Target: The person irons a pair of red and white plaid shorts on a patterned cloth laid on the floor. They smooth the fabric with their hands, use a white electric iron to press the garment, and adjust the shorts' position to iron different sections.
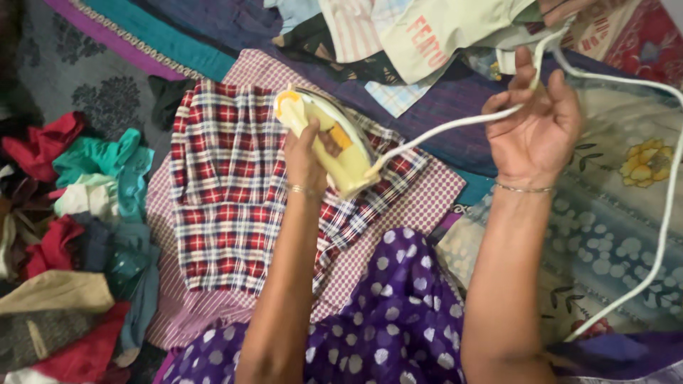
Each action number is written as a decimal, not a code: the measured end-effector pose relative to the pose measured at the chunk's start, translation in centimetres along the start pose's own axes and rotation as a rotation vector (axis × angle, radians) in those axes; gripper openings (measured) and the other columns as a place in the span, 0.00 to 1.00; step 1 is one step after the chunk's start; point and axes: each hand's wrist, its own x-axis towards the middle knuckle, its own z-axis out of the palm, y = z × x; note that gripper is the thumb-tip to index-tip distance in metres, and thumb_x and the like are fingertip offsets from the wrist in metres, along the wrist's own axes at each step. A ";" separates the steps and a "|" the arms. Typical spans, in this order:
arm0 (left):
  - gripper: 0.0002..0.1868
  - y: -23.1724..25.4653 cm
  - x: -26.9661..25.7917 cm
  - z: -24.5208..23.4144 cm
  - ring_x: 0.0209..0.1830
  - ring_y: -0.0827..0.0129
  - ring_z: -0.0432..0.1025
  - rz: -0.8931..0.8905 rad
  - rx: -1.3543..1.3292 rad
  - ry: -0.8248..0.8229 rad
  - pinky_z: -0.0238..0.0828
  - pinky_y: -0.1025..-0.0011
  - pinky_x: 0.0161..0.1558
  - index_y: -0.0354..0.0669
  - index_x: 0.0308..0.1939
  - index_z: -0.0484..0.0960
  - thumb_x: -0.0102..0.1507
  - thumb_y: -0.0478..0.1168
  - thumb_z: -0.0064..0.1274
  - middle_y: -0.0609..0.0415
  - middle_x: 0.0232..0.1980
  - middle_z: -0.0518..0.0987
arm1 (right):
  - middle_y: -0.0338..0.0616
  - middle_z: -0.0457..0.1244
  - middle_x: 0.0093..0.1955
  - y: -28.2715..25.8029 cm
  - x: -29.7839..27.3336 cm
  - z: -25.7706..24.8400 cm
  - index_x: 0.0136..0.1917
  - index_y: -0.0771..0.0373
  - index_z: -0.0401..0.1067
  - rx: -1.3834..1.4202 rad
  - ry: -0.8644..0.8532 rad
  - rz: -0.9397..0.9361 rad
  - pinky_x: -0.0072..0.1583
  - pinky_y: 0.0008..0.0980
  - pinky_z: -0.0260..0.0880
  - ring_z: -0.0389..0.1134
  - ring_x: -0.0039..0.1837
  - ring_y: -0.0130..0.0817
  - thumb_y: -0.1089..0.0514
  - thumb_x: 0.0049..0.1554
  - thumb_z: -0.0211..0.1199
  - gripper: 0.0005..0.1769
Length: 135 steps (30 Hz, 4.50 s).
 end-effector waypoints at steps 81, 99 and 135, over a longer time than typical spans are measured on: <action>0.11 -0.9 -0.7 0.1 0.16 0.69 0.66 -0.154 0.213 -0.023 0.66 0.71 0.21 0.34 0.48 0.71 0.66 0.35 0.53 0.54 0.24 0.72 | 0.67 0.61 0.73 14.2 3.0 -5.5 0.67 0.72 0.62 -0.232 0.258 0.369 0.72 0.50 0.63 0.62 0.74 0.54 0.30 0.61 0.55 0.42; 0.08 -1.6 -10.8 -0.4 0.16 0.70 0.66 -0.257 0.353 0.026 0.64 0.72 0.20 0.35 0.45 0.71 0.65 0.34 0.53 0.55 0.23 0.72 | 0.56 0.57 0.68 10.8 3.9 -18.6 0.73 0.64 0.52 -0.293 0.910 0.174 0.67 0.59 0.67 0.64 0.68 0.52 0.44 0.51 0.65 0.44; 0.16 -7.1 -0.6 2.1 0.29 0.66 0.77 -0.138 0.395 -0.049 0.81 0.67 0.34 0.33 0.50 0.70 0.67 0.42 0.53 0.48 0.35 0.79 | 0.57 0.63 0.68 -16.5 1.5 -14.3 0.64 0.67 0.66 0.104 0.214 -0.426 0.68 0.52 0.65 0.68 0.66 0.53 0.48 0.67 0.53 0.22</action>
